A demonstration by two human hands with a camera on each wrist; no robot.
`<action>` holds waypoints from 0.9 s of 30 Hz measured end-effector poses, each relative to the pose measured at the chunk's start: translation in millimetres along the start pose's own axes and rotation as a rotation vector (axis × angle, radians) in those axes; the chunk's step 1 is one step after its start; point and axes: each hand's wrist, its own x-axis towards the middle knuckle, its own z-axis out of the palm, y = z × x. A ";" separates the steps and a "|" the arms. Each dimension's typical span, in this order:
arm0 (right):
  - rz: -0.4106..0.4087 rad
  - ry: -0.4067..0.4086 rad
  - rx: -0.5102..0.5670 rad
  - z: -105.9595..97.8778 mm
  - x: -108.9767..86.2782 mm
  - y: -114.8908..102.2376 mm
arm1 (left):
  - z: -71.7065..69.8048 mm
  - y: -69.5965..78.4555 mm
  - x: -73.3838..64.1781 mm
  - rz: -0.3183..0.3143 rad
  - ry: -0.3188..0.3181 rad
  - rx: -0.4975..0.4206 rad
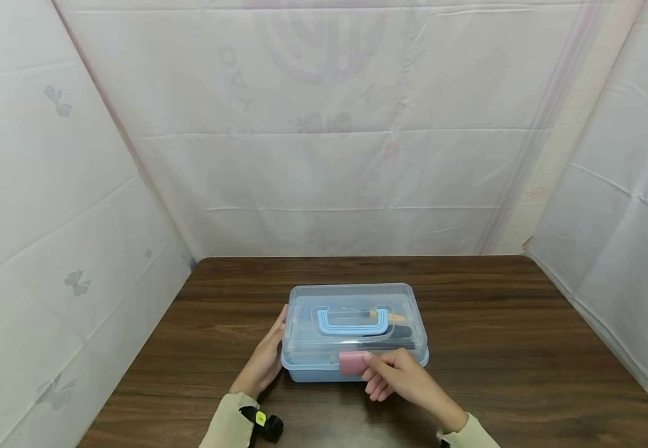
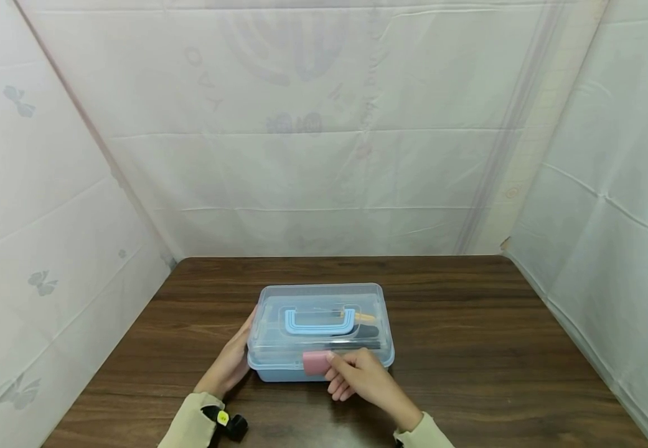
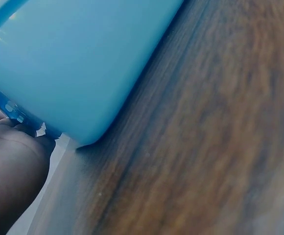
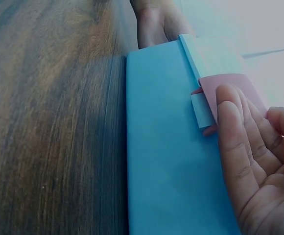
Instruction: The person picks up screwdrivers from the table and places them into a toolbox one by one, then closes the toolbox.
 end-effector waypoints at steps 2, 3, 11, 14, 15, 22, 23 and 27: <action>0.002 0.001 0.002 0.0 0.2 0.4 | -0.2 0.2 0.3 0.000 0.000 0.001; 0.002 0.000 0.004 0.0 0.3 0.7 | -0.2 0.3 0.5 0.000 0.000 0.002; 0.010 -0.005 0.010 -0.6 1.0 4.8 | -0.5 1.1 1.1 -0.003 0.004 0.007; 0.013 -0.009 0.017 -0.4 0.7 5.7 | -0.6 1.5 1.4 -0.006 0.007 0.006; 0.013 -0.011 0.020 -0.3 0.6 6.0 | -0.6 1.7 1.5 -0.005 0.006 0.005; 0.020 -0.030 0.027 1.7 -1.2 11.3 | -0.9 0.7 1.3 -0.002 0.002 0.006; 0.023 -0.031 0.027 2.1 -1.4 13.3 | -0.9 0.7 1.3 0.000 0.002 0.006; 0.037 -0.039 0.033 3.0 -2.1 20.6 | -0.9 0.3 0.9 0.000 0.001 0.009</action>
